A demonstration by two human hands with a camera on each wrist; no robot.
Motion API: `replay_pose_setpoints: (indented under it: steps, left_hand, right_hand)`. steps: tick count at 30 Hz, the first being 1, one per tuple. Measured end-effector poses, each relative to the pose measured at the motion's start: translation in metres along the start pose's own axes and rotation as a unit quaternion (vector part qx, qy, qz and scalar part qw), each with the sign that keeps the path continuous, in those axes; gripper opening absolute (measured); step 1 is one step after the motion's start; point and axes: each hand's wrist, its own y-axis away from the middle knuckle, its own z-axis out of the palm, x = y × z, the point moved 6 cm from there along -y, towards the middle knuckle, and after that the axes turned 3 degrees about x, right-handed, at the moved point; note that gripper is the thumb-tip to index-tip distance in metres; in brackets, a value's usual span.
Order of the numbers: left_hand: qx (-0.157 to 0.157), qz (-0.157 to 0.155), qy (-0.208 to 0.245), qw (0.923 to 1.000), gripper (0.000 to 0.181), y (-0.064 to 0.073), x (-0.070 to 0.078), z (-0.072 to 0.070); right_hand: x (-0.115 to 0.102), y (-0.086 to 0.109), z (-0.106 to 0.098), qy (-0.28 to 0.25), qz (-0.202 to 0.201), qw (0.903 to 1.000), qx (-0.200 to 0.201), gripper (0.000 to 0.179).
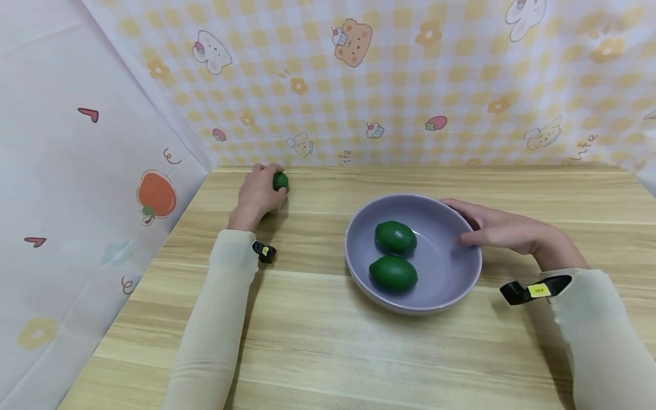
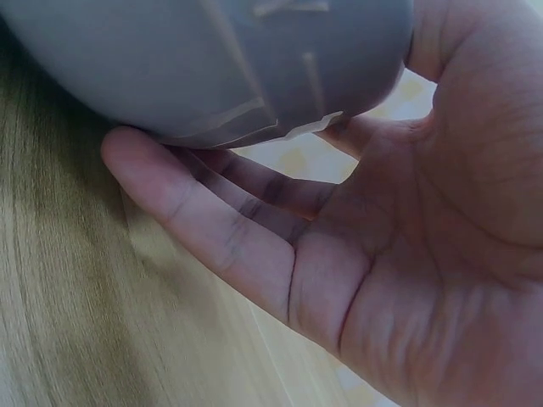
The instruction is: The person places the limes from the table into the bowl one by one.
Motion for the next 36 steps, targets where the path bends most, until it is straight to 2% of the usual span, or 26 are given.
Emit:
replay_pose_setpoints:
  steps: [6,15,23,36]
  left_hand:
    - [0.006,0.006,-0.002,1.0,0.052,0.0,0.0,0.001]
    - [0.018,0.024,0.001,0.9995,0.047,-0.004,0.01,0.008]
    - [0.032,0.024,0.004,0.9992,0.044,0.001,0.0,0.004]
    - [0.034,0.019,0.003,0.9992,0.043,0.002,0.001,0.002]
  right_hand:
    - [0.0,0.0,0.0,0.004,0.001,1.0,0.0,0.077]
    - [0.003,0.009,-0.006,0.001,0.005,1.0,0.004,0.077]
    - [-0.002,0.003,0.0,-0.016,-0.01,0.9997,-0.016,0.076]
    - [0.0,0.001,-0.002,-0.014,0.003,0.9999,-0.008,0.077]
